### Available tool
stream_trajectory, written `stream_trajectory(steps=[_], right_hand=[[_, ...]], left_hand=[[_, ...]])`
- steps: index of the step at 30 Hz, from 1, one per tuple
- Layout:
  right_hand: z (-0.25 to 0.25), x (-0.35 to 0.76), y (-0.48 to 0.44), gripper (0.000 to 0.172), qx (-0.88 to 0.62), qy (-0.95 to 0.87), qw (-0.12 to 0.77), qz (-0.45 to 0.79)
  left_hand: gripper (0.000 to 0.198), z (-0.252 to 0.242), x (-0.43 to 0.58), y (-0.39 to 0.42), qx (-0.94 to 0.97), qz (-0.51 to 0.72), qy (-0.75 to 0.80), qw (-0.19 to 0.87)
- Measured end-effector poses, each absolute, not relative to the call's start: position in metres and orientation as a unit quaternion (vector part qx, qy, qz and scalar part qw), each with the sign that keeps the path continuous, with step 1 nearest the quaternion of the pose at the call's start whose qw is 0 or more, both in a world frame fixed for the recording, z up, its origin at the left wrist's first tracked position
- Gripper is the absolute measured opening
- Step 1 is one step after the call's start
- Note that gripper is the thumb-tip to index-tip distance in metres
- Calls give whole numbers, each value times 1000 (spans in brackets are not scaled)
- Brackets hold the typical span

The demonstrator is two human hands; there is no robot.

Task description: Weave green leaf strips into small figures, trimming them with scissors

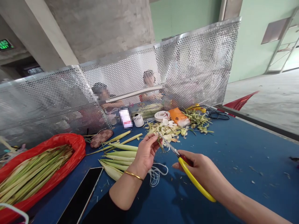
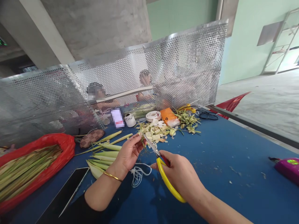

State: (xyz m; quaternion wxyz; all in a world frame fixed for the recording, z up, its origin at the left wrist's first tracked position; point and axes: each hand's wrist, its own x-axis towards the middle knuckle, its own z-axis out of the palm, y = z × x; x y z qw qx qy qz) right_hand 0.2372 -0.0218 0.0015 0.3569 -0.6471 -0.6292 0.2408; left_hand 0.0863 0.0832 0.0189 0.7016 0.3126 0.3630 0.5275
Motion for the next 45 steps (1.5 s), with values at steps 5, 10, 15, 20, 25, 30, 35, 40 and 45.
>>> stream_trajectory(steps=[5, 10, 15, 20, 25, 30, 35, 40, 45], right_hand=[[-7, 244, -16, 42, -604, -604, 402, 331], [6, 252, -21, 52, -544, -607, 422, 397], [16, 254, -25, 44, -533, -640, 372, 409], [12, 251, -24, 39, -533, -653, 349, 409], [7, 251, -22, 36, -538, -642, 361, 410], [12, 250, -23, 30, -542, -620, 377, 424], [17, 248, -25, 31, -546, -612, 385, 423], [16, 249, -23, 36, -553, -610, 372, 429], [8, 251, -20, 39, -545, -627, 375, 412]], left_hand=[[14, 22, 81, 87, 307, 524, 357, 710], [21, 34, 72, 92, 315, 526, 332, 717], [18, 46, 62, 93, 317, 539, 306, 718], [17, 48, 60, 93, 306, 543, 295, 724], [20, 43, 61, 92, 307, 528, 291, 736], [19, 42, 61, 93, 327, 515, 288, 738], [19, 42, 60, 93, 349, 513, 281, 732], [21, 40, 62, 92, 367, 505, 280, 729], [22, 39, 63, 92, 365, 504, 284, 730]])
